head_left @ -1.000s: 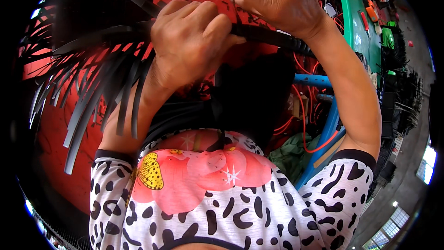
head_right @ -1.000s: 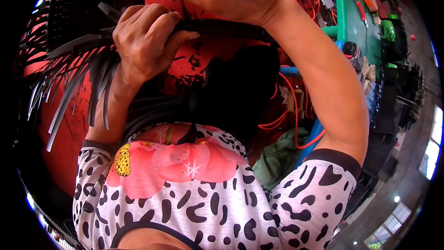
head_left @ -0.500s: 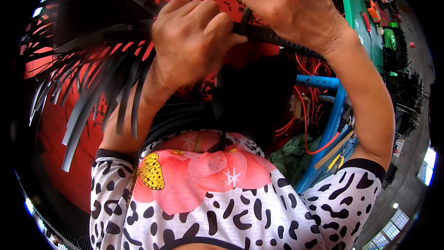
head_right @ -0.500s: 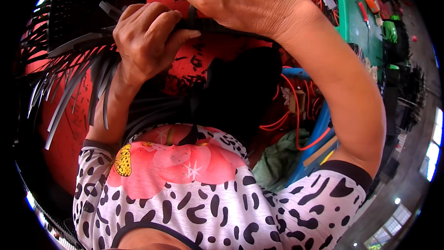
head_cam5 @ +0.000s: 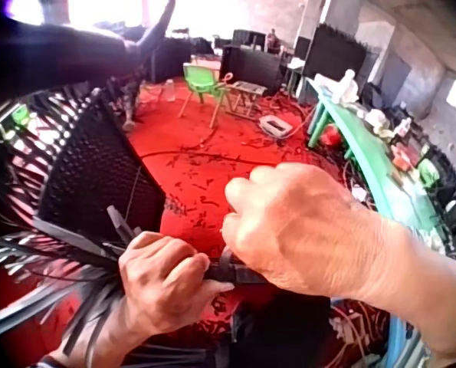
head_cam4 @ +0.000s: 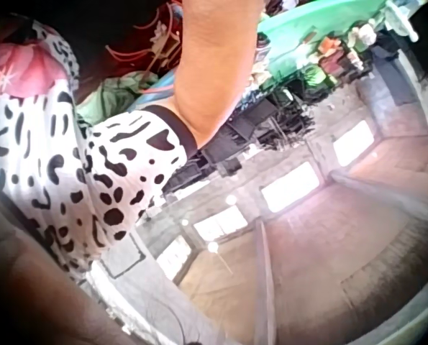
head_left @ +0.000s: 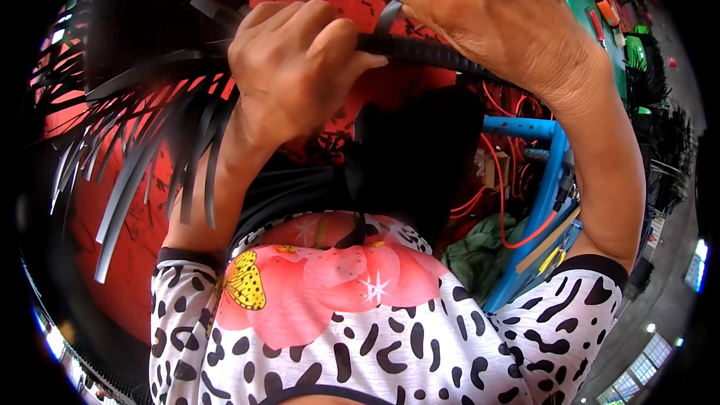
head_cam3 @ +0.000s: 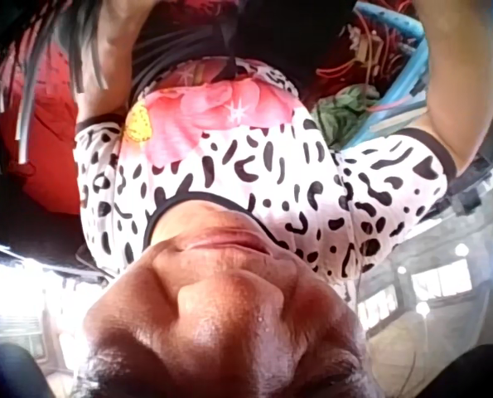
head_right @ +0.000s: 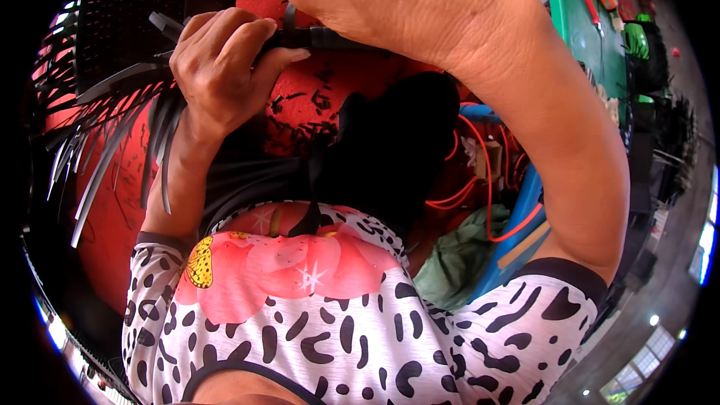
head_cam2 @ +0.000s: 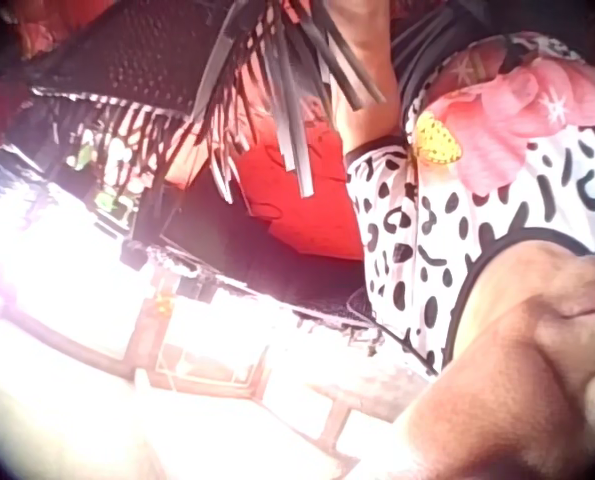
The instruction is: The person secures black plastic strips onto a chair frame by hand and with tools. They use a staple gun to fix the strips in place, pliers to pull them tight and trim the ends, and a hammer to flatten staples.
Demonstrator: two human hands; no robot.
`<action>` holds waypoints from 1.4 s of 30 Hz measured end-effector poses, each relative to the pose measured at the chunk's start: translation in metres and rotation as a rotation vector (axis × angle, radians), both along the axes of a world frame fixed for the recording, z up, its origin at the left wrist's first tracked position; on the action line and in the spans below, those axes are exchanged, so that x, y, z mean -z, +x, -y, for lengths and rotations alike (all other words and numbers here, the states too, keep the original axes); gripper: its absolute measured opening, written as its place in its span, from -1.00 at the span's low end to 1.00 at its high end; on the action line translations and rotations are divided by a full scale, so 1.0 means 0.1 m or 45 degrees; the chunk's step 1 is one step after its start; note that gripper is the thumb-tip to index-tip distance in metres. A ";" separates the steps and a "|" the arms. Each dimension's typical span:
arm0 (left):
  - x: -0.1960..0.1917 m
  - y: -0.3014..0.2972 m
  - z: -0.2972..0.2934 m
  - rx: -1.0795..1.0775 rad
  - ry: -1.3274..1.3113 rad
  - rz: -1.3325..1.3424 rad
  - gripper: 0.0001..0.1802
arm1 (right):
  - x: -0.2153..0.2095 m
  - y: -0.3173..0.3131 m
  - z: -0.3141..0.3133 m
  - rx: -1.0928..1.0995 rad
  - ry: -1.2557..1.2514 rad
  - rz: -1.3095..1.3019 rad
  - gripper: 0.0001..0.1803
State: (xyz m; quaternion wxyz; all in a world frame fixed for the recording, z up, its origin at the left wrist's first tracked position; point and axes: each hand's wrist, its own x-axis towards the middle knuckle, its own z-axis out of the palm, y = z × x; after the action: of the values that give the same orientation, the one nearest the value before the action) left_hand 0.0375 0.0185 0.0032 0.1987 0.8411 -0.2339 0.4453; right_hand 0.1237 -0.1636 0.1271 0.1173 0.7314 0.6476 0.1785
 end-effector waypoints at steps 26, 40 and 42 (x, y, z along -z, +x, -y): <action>-0.15 0.04 -0.07 0.038 0.078 -0.062 -0.62 | 0.57 0.12 -0.07 0.276 0.847 -2.230 -0.82; -0.15 0.03 -0.04 0.033 0.079 -0.085 -0.64 | 0.58 0.12 0.00 0.139 0.815 -1.913 -0.84; -0.15 0.04 -0.04 0.030 0.078 -0.088 -0.64 | 0.58 0.13 0.00 0.145 0.804 -1.930 -0.85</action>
State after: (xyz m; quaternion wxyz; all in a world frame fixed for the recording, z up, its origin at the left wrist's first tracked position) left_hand 0.0410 0.0225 0.0187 0.1860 0.8590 -0.2502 0.4062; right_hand 0.1363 -0.1636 0.0687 -0.5544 0.6836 0.4323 -0.1962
